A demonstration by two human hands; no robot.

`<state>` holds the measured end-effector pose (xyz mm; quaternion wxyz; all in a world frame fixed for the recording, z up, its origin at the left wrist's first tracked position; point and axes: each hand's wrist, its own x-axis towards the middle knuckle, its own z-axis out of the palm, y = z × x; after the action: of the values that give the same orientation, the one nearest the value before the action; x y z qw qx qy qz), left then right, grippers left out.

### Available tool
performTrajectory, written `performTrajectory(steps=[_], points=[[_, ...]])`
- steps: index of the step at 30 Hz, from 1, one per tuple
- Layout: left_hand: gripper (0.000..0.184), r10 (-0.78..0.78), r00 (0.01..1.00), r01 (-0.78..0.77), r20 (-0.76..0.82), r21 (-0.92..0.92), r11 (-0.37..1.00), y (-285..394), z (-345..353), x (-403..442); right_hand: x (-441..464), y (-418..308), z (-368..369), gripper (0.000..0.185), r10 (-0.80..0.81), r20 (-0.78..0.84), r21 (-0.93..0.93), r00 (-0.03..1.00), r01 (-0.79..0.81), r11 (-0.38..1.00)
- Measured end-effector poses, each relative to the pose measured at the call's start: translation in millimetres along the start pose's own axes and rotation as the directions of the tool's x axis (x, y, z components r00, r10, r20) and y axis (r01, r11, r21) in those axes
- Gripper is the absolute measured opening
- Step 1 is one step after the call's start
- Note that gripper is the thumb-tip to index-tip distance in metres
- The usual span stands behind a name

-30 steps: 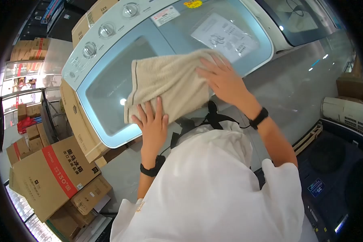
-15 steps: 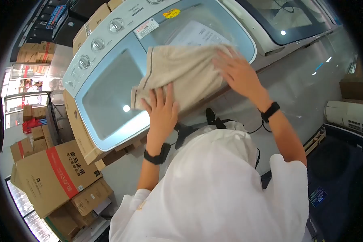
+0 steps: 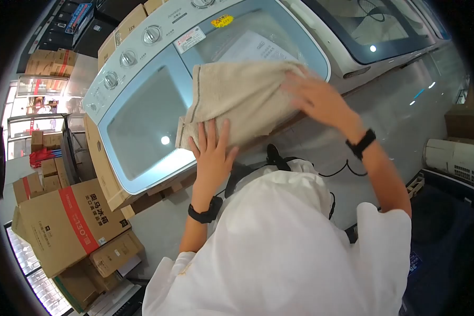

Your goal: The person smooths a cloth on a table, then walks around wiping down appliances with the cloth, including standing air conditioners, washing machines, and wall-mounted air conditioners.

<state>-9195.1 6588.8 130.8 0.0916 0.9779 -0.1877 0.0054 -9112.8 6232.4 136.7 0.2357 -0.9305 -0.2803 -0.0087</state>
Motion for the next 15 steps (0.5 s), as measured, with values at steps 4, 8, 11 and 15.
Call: performTrajectory(steps=[4,8,11,15], points=[[0.077,-0.053,0.998,0.053,-0.018,-0.026,0.998,1,-1,29,47,19,16,0.044,-0.034,-0.212,-0.113,0.977,0.01,0.994],[0.076,-0.081,0.995,0.079,-0.064,-0.031,0.996,9,-1,46,72,-32,47,0.045,-0.042,-0.341,-0.201,0.939,-0.03,0.979],[0.072,-0.05,0.997,0.048,-0.066,-0.034,0.998,2,1,27,34,-76,52,0.046,-0.03,-0.26,-0.086,0.965,0.007,0.996],[0.062,-0.058,0.998,0.057,-0.014,-0.077,0.995,-13,-11,3,6,-43,32,0.048,0.06,-0.084,-0.013,0.995,-0.062,0.998]])
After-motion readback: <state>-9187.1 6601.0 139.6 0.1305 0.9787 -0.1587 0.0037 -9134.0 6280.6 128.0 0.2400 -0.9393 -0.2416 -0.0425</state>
